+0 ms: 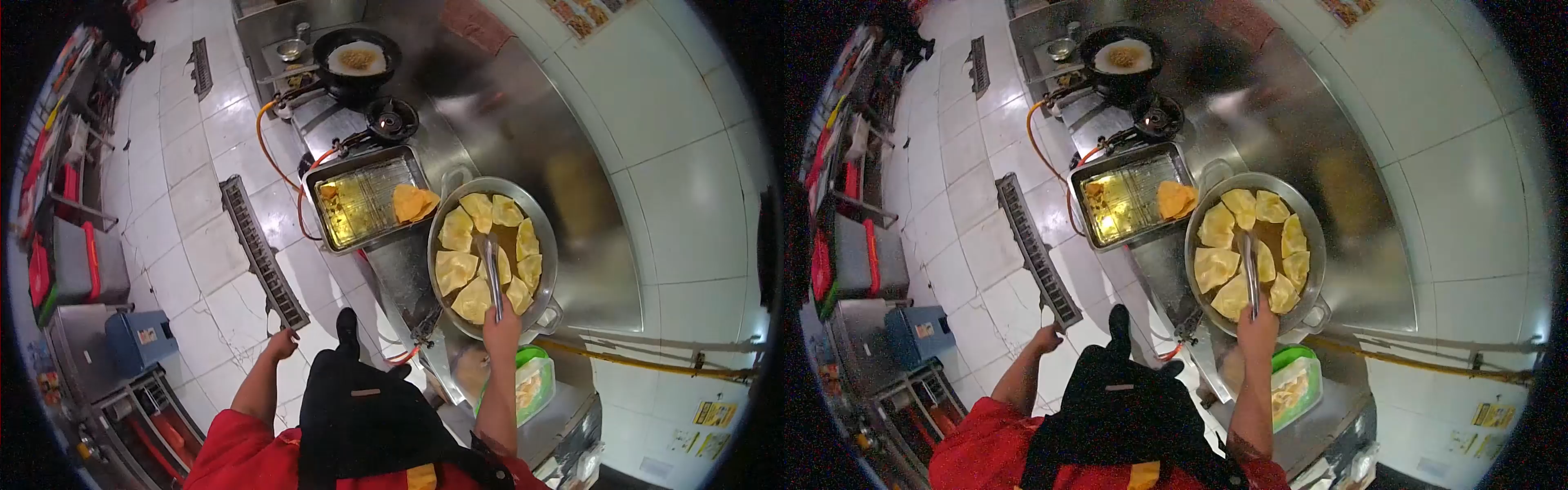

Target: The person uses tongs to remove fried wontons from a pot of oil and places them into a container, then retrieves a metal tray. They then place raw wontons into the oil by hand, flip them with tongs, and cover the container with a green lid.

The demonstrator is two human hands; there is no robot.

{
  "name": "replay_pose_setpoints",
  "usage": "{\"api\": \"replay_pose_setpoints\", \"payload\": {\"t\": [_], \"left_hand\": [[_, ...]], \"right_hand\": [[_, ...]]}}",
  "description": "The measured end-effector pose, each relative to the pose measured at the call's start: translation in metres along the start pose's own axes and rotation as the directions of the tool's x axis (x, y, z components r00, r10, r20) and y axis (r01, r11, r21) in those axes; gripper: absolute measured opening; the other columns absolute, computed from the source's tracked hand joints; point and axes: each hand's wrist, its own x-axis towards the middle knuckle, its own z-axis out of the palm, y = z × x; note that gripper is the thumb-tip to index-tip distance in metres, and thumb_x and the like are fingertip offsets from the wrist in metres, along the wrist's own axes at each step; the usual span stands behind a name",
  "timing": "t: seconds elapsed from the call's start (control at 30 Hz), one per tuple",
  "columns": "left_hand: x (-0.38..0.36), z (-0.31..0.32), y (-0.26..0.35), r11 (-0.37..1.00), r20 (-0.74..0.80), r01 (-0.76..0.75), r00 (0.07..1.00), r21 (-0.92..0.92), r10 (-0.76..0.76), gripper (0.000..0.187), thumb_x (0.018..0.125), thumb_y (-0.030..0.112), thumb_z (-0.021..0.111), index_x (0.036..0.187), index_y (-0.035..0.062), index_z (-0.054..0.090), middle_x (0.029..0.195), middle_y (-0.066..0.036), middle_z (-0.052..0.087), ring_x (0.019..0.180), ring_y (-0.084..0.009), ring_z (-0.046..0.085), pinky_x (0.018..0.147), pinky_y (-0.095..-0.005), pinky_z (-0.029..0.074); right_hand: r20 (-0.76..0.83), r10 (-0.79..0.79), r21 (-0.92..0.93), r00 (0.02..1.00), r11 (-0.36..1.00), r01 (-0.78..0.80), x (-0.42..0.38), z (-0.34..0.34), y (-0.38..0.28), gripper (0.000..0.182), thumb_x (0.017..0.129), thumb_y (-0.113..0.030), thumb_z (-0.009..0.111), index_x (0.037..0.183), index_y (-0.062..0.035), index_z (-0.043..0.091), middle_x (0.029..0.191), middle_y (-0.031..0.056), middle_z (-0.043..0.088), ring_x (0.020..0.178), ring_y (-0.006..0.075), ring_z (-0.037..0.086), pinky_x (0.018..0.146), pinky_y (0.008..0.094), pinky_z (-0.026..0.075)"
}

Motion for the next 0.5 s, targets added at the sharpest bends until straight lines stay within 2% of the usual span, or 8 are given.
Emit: {"api": "replay_pose_setpoints", "payload": {"t": [0.07,0.1,0.17,0.27,0.3,0.37,0.43,0.5], "left_hand": [[0.005,0.005,-0.022,1.000,0.082,0.004,0.997,0.013,-0.005,0.028,0.074,0.015,0.069,0.102,0.0131,0.067,0.093,-0.016,0.068,0.090,-0.0291,0.065,0.077,-0.0395,0.052],[-0.003,-0.008,-0.010,0.996,0.133,0.083,0.987,0.037,-0.087,0.029,0.074,0.015,0.069,0.103,0.0138,0.068,0.093,-0.015,0.069,0.090,-0.0292,0.066,0.077,-0.0392,0.052],[0.002,-0.008,-0.035,0.979,0.033,-0.091,0.996,0.185,0.087,0.030,0.073,0.015,0.070,0.103,0.0138,0.068,0.092,-0.014,0.069,0.090,-0.0287,0.066,0.077,-0.0387,0.052],[-0.010,-0.043,0.000,0.982,0.055,0.174,0.982,0.079,-0.179,0.034,0.071,0.018,0.070,0.105,0.0124,0.068,0.100,-0.014,0.069,0.097,-0.0279,0.065,0.083,-0.0365,0.052],[-0.005,-0.045,-0.004,0.983,0.031,0.170,0.985,0.062,-0.172,0.034,0.071,0.018,0.070,0.105,0.0124,0.068,0.100,-0.014,0.069,0.097,-0.0279,0.065,0.083,-0.0365,0.052],[0.002,-0.036,-0.020,0.980,0.049,0.165,0.984,0.108,-0.171,0.033,0.073,0.019,0.066,0.105,0.0109,0.069,0.102,-0.015,0.069,0.098,-0.0298,0.065,0.083,-0.0365,0.052],[0.012,-0.028,-0.027,0.981,0.014,0.132,0.991,0.145,-0.135,0.032,0.075,0.022,0.064,0.103,0.0094,0.070,0.103,-0.017,0.069,0.099,-0.0321,0.065,0.084,-0.0379,0.052],[0.042,-0.008,-0.053,0.954,0.170,0.023,0.982,0.300,-0.077,0.038,0.074,0.026,0.066,0.108,0.0089,0.068,0.107,-0.018,0.067,0.101,-0.0334,0.064,0.086,-0.0395,0.051]], "right_hand": [[0.000,0.076,-0.092,0.997,0.993,-0.075,-0.020,-0.004,0.010,0.033,0.088,-0.017,0.053,0.116,0.0006,0.059,0.082,0.0270,0.064,0.078,0.0436,0.063,0.069,0.0482,0.049],[-0.003,0.084,-0.077,0.996,0.994,-0.084,-0.029,-0.004,0.017,0.033,0.088,-0.017,0.053,0.116,0.0006,0.059,0.082,0.0270,0.064,0.078,0.0436,0.063,0.069,0.0482,0.049],[0.030,0.118,-0.079,0.993,0.990,-0.115,-0.034,0.003,0.028,0.034,0.088,-0.018,0.054,0.115,0.0013,0.059,0.088,0.0291,0.064,0.084,0.0460,0.062,0.074,0.0492,0.049],[0.018,0.105,-0.050,0.994,0.993,-0.104,-0.040,0.003,0.045,0.035,0.089,-0.019,0.054,0.117,0.0012,0.058,0.095,0.0311,0.063,0.089,0.0464,0.061,0.078,0.0494,0.048],[0.016,0.115,-0.012,0.993,0.993,-0.115,-0.041,0.001,0.049,0.036,0.089,-0.020,0.053,0.118,0.0013,0.059,0.097,0.0308,0.063,0.091,0.0466,0.061,0.080,0.0501,0.048],[0.011,0.163,-0.070,0.987,0.984,-0.162,-0.046,-0.007,0.042,0.038,0.089,-0.021,0.053,0.119,0.0017,0.058,0.097,0.0296,0.064,0.091,0.0473,0.060,0.081,0.0514,0.047],[0.018,0.121,-0.127,0.992,0.985,-0.118,-0.043,0.004,0.057,0.039,0.089,-0.021,0.053,0.120,0.0020,0.057,0.097,0.0289,0.064,0.090,0.0476,0.060,0.081,0.0520,0.047],[0.030,0.104,-0.183,0.994,0.978,-0.097,-0.049,0.007,0.065,0.040,0.089,-0.021,0.053,0.121,0.0022,0.057,0.097,0.0282,0.065,0.090,0.0479,0.060,0.081,0.0525,0.047]]}}
